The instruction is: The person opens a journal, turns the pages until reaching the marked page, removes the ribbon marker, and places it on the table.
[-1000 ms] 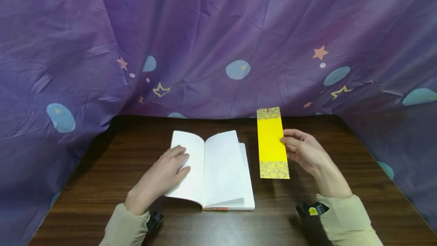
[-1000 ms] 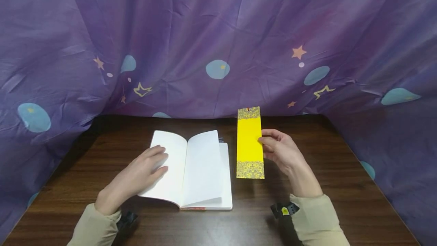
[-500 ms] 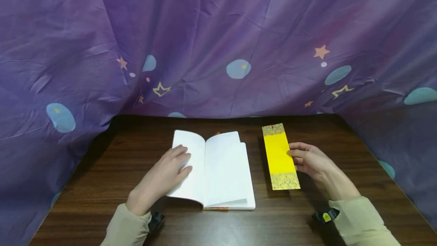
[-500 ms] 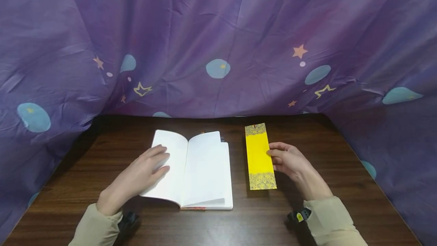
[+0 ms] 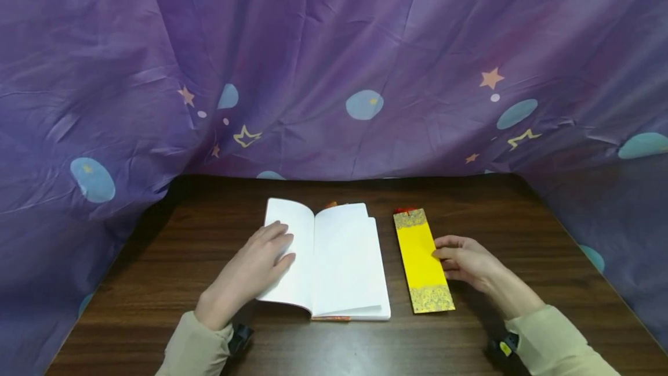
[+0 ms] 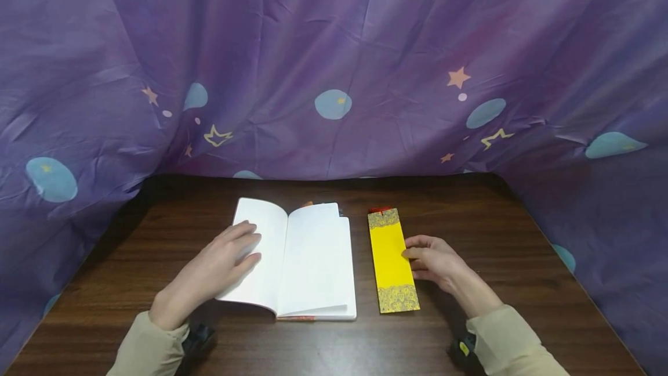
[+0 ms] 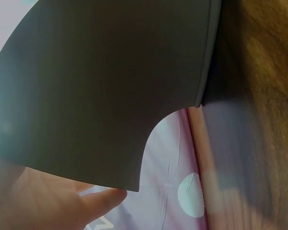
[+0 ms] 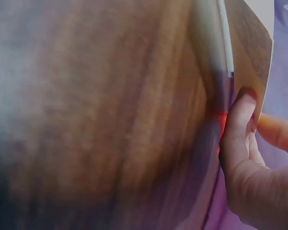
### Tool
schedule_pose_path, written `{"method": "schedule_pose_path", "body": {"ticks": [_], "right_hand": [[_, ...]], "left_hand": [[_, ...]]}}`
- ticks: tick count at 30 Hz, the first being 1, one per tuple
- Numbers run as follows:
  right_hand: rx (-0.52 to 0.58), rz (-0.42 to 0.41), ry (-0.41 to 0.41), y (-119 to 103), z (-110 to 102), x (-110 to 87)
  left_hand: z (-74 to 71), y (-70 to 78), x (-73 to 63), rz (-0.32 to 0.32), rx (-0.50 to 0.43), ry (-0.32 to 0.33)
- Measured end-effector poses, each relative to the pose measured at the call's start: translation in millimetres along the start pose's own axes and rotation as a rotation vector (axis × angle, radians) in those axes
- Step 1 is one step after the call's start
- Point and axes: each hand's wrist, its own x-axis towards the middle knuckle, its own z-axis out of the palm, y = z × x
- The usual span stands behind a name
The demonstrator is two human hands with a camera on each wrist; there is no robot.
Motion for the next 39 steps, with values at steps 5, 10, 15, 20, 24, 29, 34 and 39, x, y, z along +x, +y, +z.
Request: {"method": "schedule_pose_path", "body": {"ticks": [5,10,15,20,24,29,34,39], "right_hand": [[-0.054,0.004,0.012,5.3,6.5,-0.1],[-0.122,0.013,0.043,7.5,12.5,-1.7],[-0.234,0.003,0.113,8.1,17.3,0.0],[-0.431,-0.046,0.185,5.1,22.8,1.0],[-0.603,-0.108,0.235,0.0,27.3,-1.6],[-0.811,-0.183,0.281,-2.4,32.9,-4.5],[-1.003,-0.18,0.275,-4.4,34.3,-6.2],[-1.08,-0.194,0.287,-9.6,35.2,-9.7]], "left_hand": [[-0.3,0.5,-0.5,-0.002,0.007,-0.007],[-0.1,0.9,-0.5,-0.003,0.012,-0.011],[0.3,0.7,0.3,-0.004,0.019,-0.014],[0.0,1.0,0.2,-0.012,0.021,-0.018],[0.6,0.9,0.5,-0.013,0.02,-0.018],[1.2,0.3,0.4,-0.004,0.019,-0.013],[0.8,0.0,0.1,0.004,0.018,-0.005],[0.7,-0.5,0.3,0.006,0.016,-0.004]]}}
